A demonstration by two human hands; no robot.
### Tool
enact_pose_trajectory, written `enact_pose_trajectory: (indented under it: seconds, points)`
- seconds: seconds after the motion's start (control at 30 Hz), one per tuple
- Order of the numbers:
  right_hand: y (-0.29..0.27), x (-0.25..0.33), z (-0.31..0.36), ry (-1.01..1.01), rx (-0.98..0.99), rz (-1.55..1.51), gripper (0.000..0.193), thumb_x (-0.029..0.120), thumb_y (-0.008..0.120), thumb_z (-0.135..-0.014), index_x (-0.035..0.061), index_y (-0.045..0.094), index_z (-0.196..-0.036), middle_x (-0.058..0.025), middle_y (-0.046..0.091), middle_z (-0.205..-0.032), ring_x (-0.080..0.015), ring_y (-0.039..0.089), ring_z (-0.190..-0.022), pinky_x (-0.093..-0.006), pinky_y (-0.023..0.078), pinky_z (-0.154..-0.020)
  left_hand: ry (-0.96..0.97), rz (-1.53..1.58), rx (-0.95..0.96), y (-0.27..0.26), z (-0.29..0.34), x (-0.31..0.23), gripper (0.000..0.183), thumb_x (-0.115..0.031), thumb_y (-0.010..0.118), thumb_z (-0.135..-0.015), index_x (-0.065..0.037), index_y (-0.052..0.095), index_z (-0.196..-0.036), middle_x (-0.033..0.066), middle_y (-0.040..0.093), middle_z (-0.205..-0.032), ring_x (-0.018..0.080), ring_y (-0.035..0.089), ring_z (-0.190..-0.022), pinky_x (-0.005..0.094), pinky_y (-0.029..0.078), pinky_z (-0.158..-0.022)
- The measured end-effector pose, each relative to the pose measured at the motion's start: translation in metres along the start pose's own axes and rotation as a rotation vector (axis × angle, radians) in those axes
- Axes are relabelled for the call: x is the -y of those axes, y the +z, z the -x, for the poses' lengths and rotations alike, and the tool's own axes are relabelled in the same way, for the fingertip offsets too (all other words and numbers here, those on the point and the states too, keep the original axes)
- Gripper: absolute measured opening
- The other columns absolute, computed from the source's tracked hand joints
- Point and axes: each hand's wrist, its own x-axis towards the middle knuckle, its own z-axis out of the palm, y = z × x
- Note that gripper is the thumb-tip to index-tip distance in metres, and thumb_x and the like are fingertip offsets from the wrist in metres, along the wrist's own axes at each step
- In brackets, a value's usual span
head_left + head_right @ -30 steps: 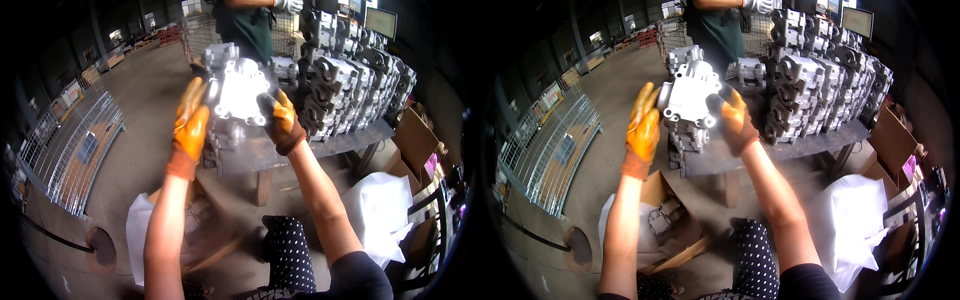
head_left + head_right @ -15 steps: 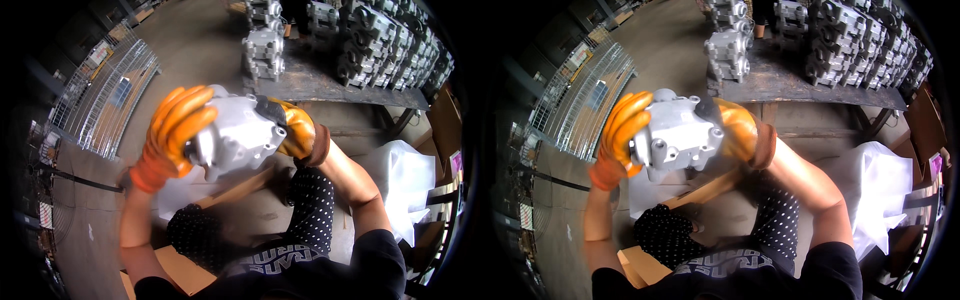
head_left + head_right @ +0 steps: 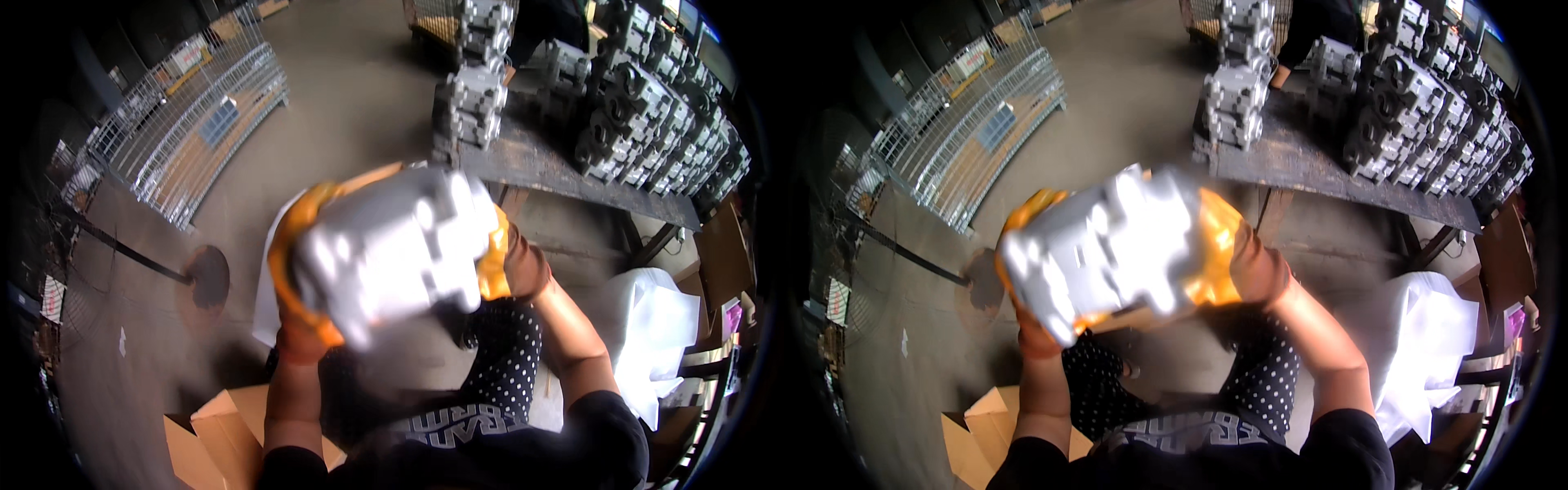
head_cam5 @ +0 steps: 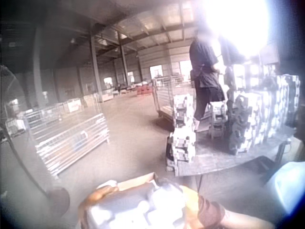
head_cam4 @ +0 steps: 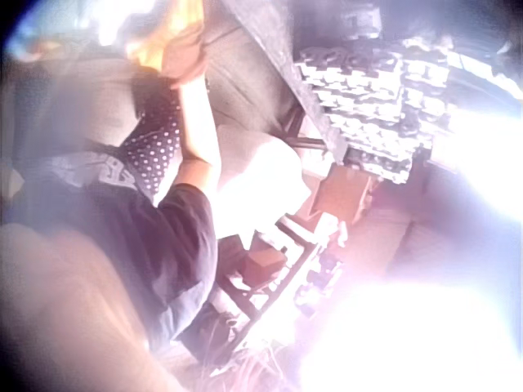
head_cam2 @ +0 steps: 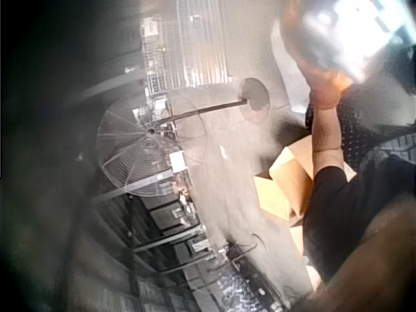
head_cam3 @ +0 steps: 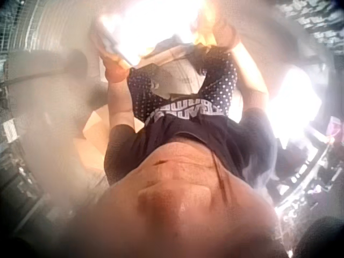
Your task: The person cleans cast metal housings using a compressed air wand on a blue container, then walks to a packing area to line a cardboard box with foam and place the metal housings inside.
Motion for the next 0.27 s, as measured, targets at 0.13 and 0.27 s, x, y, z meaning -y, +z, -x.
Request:
enact_pose_trajectory:
  seconds: [0.13, 0.27]
  points:
    - [0.026, -0.033, -0.028, -0.079, -0.285, 0.051, 0.081, 0.020, 0.074, -0.077, 0.0012, 0.027, -0.140, -0.0156, 0.049, -0.128, -0.0197, 0.048, -0.117, -0.0341, 0.039, -0.099, -0.292, -0.015, -0.105, -0.011, -0.011, 0.015, 0.063, -0.024, 0.068, -0.080, -0.004, 0.040, -0.132, 0.0071, 0.053, -0.121, 0.0176, 0.059, -0.096, 0.0291, 0.052, -0.079]
    - [0.027, -0.071, -0.025, 0.123, -0.132, -0.659, 0.079, 0.025, 0.070, -0.083, 0.0108, 0.019, -0.143, -0.0141, 0.053, -0.129, -0.0167, 0.053, -0.114, -0.0341, 0.036, -0.104, -0.609, 0.053, -0.155, -0.050, -0.031, 0.043, 0.067, -0.033, 0.068, -0.078, -0.013, 0.039, -0.135, 0.0083, 0.061, -0.116, 0.0217, 0.058, -0.108, 0.0391, 0.052, -0.083]
